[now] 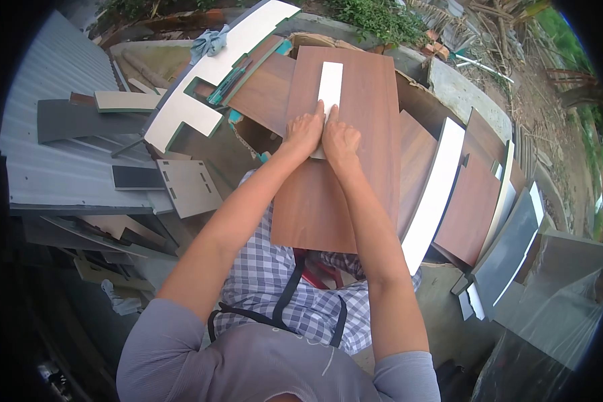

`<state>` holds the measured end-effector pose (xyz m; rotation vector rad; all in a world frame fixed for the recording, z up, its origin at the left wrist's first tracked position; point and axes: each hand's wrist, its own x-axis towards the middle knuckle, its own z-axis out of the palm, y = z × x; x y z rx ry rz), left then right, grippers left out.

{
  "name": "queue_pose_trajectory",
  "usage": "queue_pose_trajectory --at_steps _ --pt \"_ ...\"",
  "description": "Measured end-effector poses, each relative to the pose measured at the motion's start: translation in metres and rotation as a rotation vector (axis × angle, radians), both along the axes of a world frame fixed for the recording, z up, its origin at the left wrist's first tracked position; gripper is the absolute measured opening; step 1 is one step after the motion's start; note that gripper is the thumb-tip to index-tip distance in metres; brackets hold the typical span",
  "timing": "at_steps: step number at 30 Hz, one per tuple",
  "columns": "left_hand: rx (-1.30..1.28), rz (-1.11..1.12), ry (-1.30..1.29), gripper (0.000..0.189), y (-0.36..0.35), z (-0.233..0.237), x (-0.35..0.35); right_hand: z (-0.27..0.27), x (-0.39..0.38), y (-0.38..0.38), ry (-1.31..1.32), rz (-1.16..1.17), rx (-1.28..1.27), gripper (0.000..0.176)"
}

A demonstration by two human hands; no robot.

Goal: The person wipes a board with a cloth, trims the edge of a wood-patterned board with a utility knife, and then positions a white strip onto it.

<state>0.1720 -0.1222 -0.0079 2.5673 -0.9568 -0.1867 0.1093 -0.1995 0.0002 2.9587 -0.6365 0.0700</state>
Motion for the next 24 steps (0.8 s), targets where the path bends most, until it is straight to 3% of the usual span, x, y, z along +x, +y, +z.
queue_pose_trajectory --at_steps 7,12,18,24 --pt "-0.055 0.035 0.012 0.044 -0.043 -0.01 0.058 0.0 0.059 -0.04 0.008 -0.04 0.072 0.048" --pt "-0.018 0.043 0.034 0.046 -0.045 0.001 0.059 -0.004 0.067 -0.048 -0.013 -0.058 0.105 0.047" --pt "-0.042 0.066 0.017 0.047 -0.04 0.001 0.046 0.0 0.055 -0.038 0.007 -0.09 0.118 0.05" --pt "-0.043 0.005 0.056 0.049 -0.017 0.003 -0.015 -0.01 -0.012 -0.02 -0.012 -0.104 0.033 0.052"
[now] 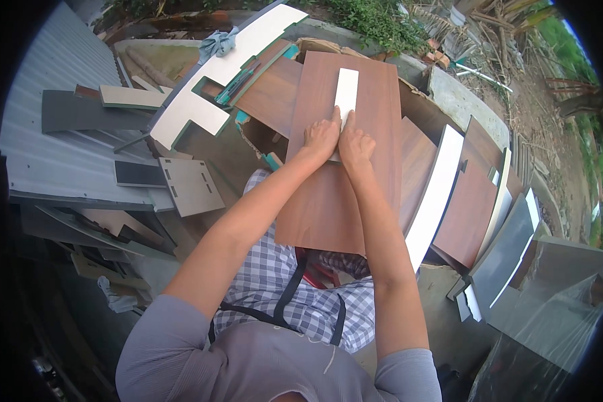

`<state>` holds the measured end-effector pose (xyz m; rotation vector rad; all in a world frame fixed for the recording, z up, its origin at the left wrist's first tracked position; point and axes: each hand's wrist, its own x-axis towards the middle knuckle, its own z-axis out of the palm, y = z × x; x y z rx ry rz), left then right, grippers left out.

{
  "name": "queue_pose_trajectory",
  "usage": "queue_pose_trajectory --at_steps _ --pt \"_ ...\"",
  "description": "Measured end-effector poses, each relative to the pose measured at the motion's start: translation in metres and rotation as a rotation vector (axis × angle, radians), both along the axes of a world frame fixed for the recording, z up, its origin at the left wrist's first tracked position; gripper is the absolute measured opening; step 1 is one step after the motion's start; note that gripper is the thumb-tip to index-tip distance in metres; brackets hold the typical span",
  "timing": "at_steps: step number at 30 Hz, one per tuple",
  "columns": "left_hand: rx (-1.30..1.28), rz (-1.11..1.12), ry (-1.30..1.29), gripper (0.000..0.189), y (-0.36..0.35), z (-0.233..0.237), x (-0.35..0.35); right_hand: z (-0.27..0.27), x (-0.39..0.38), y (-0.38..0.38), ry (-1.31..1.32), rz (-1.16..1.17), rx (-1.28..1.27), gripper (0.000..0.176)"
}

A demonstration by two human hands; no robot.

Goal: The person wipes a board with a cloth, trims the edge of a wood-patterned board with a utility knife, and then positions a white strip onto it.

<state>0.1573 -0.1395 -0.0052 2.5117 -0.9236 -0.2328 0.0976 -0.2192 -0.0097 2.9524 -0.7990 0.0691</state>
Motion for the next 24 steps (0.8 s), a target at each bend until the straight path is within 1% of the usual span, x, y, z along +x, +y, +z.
queue_pose_trajectory --at_steps 3,5,7,11,13,16,17,20,21,23,24 --pt "-0.078 -0.036 0.02 0.047 0.009 -0.009 -0.045 -0.003 -0.056 0.006 -0.065 0.049 -0.112 0.05" --pt "-0.089 -0.076 0.068 0.05 0.017 -0.006 -0.081 0.002 -0.096 0.013 -0.078 0.048 -0.143 0.049" --pt "-0.093 -0.105 0.081 0.051 0.028 -0.005 -0.119 0.013 -0.138 0.023 -0.042 0.045 -0.073 0.049" --pt "-0.115 -0.151 0.155 0.054 0.054 0.007 -0.185 0.031 -0.204 0.046 -0.109 0.067 -0.083 0.049" --pt "-0.125 -0.175 0.177 0.054 0.067 0.008 -0.206 0.039 -0.225 0.061 0.006 -0.019 0.048 0.051" --pt "-0.172 -0.181 0.173 0.055 0.085 0.004 -0.223 0.034 -0.244 0.076 -0.056 -0.004 -0.004 0.053" --pt "-0.176 -0.185 0.167 0.056 0.09 0.003 -0.224 0.035 -0.246 0.081 -0.029 -0.024 0.057 0.054" --pt "-0.18 -0.186 0.151 0.056 0.103 0.006 -0.222 0.033 -0.246 0.093 -0.069 0.005 0.056 0.054" --pt "-0.158 -0.178 0.153 0.056 0.106 0.007 -0.221 0.038 -0.243 0.098 -0.023 -0.001 0.064 0.055" --pt "-0.132 -0.174 0.155 0.057 0.111 0.011 -0.217 0.034 -0.24 0.101 -0.045 0.014 0.063 0.055" --pt "-0.071 -0.179 0.191 0.058 0.113 0.018 -0.214 0.032 -0.239 0.102 -0.063 0.033 0.056 0.056"
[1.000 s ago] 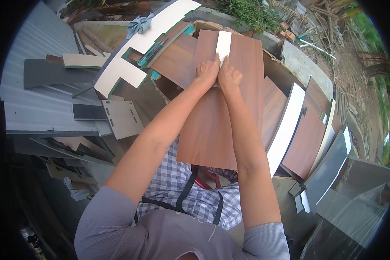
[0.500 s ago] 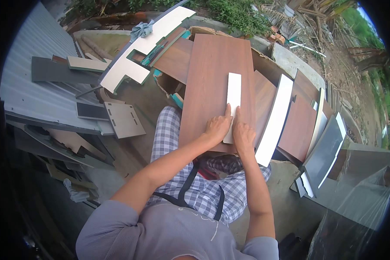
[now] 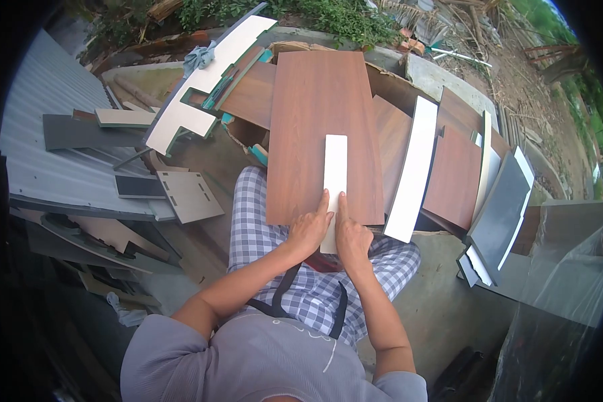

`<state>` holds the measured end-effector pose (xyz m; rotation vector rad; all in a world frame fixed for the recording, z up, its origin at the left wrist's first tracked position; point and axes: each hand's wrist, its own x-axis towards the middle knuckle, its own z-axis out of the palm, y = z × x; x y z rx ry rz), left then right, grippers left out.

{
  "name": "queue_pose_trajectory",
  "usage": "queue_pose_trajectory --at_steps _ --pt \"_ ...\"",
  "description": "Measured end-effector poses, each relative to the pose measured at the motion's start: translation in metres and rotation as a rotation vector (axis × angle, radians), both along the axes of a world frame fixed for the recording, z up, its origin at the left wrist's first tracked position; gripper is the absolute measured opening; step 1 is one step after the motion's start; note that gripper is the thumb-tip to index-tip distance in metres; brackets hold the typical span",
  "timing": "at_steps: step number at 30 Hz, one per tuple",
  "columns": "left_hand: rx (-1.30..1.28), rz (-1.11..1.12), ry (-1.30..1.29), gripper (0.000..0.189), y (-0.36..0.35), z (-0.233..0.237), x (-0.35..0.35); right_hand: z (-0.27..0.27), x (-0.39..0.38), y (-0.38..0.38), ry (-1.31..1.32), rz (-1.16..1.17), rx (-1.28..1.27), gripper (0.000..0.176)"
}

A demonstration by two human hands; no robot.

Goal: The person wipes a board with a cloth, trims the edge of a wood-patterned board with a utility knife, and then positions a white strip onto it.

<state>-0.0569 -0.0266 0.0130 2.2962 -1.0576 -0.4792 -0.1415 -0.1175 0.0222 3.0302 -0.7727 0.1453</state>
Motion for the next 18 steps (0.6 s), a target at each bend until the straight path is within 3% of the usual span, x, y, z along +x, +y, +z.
queue_pose_trajectory --at_steps 3,7,18 --pt "0.053 0.002 0.033 0.058 0.001 0.002 0.007 -0.009 0.008 -0.003 -0.145 0.068 -0.098 0.056" --pt "-0.007 0.097 0.028 0.054 -0.003 -0.004 0.021 -0.001 0.029 -0.003 0.025 0.023 -0.013 0.056" --pt "0.032 0.153 -0.164 0.051 -0.057 -0.026 0.128 -0.026 0.14 -0.053 -0.089 0.076 -0.069 0.049"
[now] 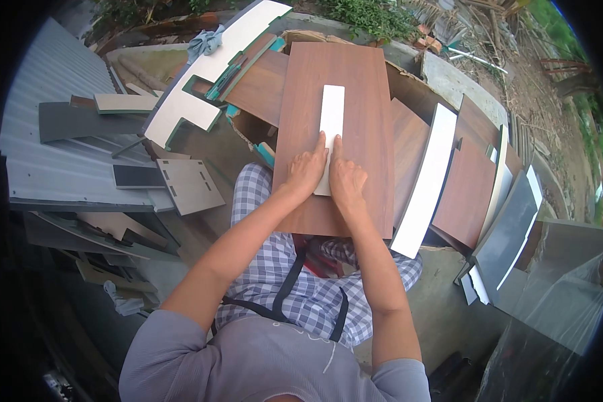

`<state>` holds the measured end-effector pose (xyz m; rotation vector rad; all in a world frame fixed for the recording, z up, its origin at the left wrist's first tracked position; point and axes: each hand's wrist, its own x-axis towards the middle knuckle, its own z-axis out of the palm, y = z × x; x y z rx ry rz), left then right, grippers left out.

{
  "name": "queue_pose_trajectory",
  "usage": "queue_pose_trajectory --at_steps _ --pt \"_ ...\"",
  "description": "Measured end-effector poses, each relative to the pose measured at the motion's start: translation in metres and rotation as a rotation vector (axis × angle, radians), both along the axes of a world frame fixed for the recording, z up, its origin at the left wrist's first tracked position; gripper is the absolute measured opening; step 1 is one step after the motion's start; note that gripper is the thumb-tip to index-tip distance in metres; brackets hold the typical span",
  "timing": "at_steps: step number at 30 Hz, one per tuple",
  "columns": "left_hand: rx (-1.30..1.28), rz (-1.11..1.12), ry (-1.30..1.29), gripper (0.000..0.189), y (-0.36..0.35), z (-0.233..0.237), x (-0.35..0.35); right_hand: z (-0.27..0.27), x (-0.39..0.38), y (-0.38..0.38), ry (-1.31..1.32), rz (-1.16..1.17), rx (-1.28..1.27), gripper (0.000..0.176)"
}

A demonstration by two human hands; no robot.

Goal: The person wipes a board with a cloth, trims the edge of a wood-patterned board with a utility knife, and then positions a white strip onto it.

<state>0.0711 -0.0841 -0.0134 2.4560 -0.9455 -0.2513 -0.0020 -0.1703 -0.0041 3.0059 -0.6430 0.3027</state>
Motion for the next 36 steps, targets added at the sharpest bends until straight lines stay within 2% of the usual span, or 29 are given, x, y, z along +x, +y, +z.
queue_pose_trajectory --at_steps 7,12,19,28,36 --pt "0.074 0.014 -0.016 0.049 -0.05 0.008 0.072 -0.011 0.08 -0.048 -0.056 -0.01 -0.03 0.043" --pt "0.007 0.051 0.007 0.047 -0.082 0.0 0.114 -0.005 0.125 -0.076 0.096 -0.068 0.003 0.045" --pt "0.006 0.067 -0.005 0.047 -0.106 0.001 0.143 0.007 0.156 -0.092 0.152 -0.112 0.104 0.047" --pt "0.044 0.068 -0.038 0.05 -0.096 0.007 0.124 0.008 0.144 -0.081 0.18 -0.138 0.074 0.049" --pt "0.047 -0.029 0.041 0.053 -0.069 0.017 0.035 -0.001 0.043 -0.066 0.107 -0.105 -0.07 0.047"
